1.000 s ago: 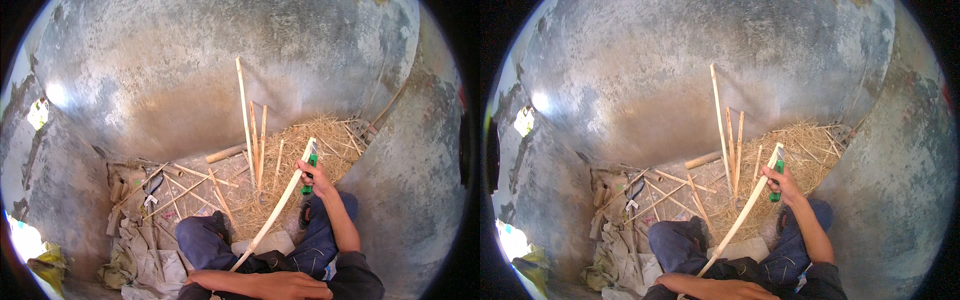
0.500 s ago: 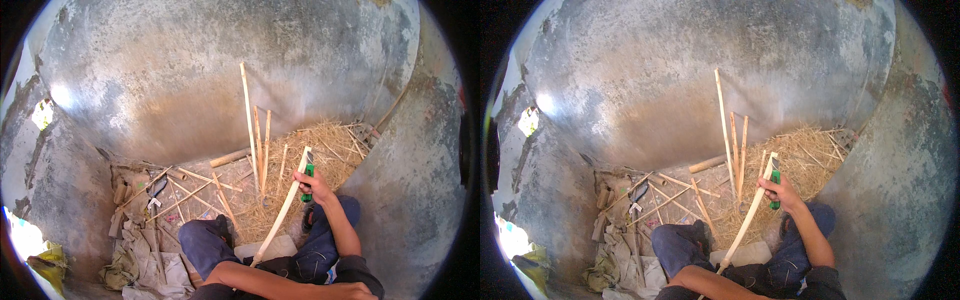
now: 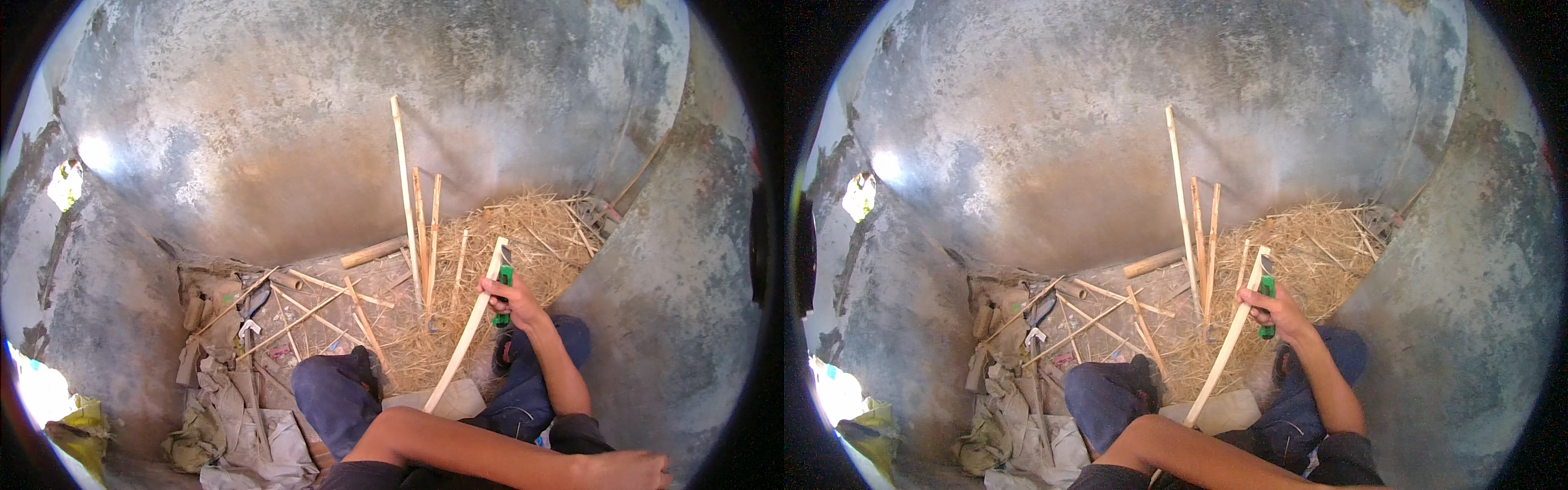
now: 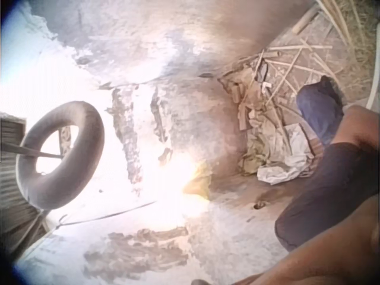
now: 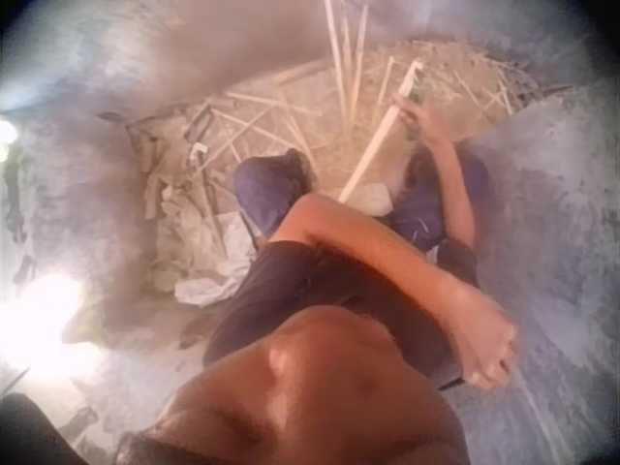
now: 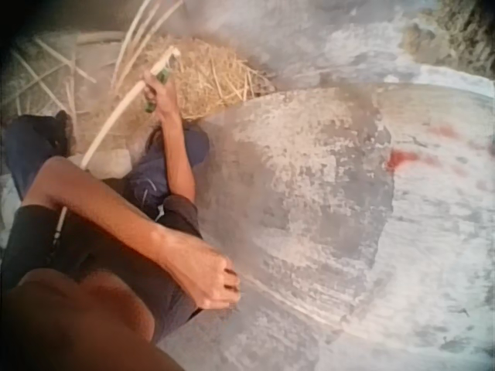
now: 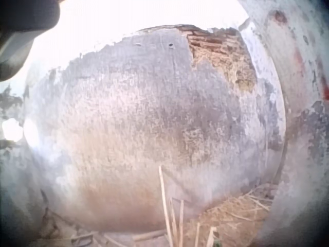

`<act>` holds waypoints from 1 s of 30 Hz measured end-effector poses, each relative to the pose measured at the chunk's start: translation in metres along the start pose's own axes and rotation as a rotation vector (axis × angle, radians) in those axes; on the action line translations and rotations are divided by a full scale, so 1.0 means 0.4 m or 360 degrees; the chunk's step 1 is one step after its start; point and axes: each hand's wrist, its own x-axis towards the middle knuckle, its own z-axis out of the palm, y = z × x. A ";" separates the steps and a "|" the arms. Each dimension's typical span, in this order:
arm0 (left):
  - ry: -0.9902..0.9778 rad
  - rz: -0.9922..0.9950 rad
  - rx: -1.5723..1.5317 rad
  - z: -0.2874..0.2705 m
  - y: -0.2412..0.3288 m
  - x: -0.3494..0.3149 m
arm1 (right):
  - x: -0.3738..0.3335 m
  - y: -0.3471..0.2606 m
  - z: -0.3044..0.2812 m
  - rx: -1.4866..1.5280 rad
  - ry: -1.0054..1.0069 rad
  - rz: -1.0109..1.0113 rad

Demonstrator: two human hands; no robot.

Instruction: The person uses a utility knife to peel the outer layer off several bamboo sticks while sitting on the floor.

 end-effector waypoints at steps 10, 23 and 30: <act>-0.0890 -0.0831 -0.1073 -0.107 -0.076 -0.138 | 0.004 0.004 -0.006 0.0018 -0.0043 0.0002; -0.0133 -0.2030 0.0975 -0.499 0.037 -0.284 | -0.018 -0.017 -0.019 0.0146 0.0075 -0.0156; 0.0211 -0.3039 0.0480 -0.567 0.153 -0.471 | -0.026 -0.083 0.030 0.0167 0.0036 -0.0346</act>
